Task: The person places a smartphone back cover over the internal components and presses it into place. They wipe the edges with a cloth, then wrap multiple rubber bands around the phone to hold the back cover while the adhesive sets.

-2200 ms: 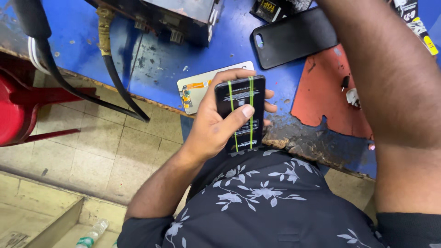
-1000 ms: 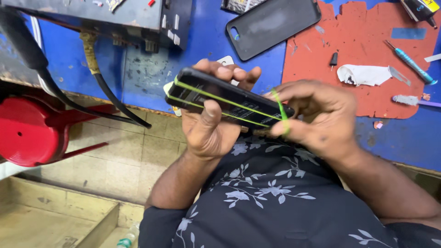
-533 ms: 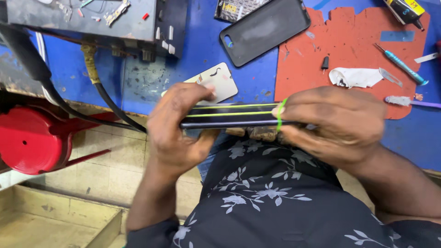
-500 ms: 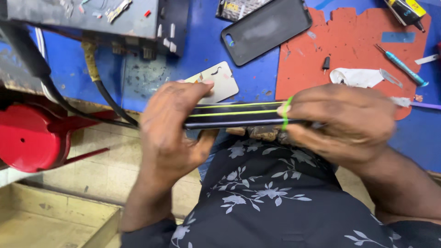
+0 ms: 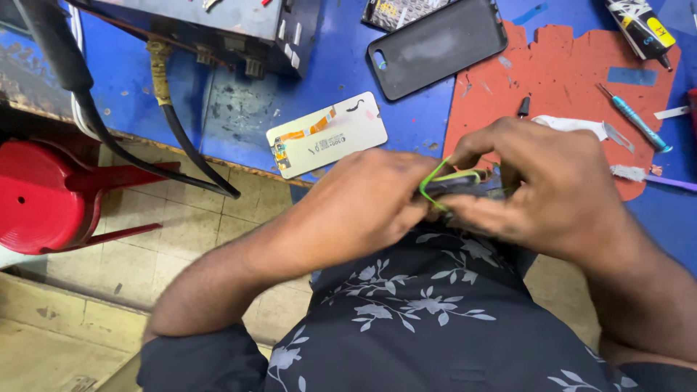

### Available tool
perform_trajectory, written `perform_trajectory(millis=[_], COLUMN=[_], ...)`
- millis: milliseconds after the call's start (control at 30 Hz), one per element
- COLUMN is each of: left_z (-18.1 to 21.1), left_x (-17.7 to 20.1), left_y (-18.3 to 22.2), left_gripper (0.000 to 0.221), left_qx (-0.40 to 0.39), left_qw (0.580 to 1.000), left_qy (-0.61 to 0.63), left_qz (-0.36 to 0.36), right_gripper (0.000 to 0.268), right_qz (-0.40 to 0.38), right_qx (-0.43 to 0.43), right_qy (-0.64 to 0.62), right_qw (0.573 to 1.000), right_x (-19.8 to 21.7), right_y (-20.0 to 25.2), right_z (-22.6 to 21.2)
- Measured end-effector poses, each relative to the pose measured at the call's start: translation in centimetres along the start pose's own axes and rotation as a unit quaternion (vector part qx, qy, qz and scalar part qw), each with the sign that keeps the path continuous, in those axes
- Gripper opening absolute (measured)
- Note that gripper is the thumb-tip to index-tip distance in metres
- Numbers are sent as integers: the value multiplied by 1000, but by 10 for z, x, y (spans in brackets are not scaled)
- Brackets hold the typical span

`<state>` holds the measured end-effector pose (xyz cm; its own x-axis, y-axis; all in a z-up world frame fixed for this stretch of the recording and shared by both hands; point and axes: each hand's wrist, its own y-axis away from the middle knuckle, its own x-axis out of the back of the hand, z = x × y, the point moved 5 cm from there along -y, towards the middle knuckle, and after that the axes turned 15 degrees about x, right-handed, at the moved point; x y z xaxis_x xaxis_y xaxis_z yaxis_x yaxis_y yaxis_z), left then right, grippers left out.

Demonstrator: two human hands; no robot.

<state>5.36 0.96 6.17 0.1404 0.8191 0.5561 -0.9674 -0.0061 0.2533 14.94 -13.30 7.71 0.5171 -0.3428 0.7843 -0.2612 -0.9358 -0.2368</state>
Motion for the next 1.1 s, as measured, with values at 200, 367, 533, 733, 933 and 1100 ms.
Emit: perform_trajectory(millis=[200, 367, 533, 733, 933, 1100], left_z=[-44, -69, -69, -70, -69, -62], left_x=[4, -13, -28, -33, -32, -37], left_y=[6, 2, -3, -2, -2, -1], left_gripper=[30, 27, 35, 38, 37, 34], left_qx=[35, 75, 83, 91, 72, 24], left_qw=[915, 820, 751, 716, 731, 775], left_qy=[401, 565, 652, 691, 677, 631], left_qz=[-20, -54, -66, -48, -39, 1], right_gripper=[22, 38, 37, 35, 33, 35], right_qz=[36, 213, 281, 295, 301, 325], right_qx=[-137, -101, -92, -75, -46, -72], right_qy=[-72, -439, -578, -663, -693, -742], right_qw=[987, 867, 761, 684, 654, 582], right_x=[-3, -8, -15, -17, -21, -29], right_y=[76, 139, 167, 171, 193, 174], right_z=[73, 123, 128, 128, 143, 134])
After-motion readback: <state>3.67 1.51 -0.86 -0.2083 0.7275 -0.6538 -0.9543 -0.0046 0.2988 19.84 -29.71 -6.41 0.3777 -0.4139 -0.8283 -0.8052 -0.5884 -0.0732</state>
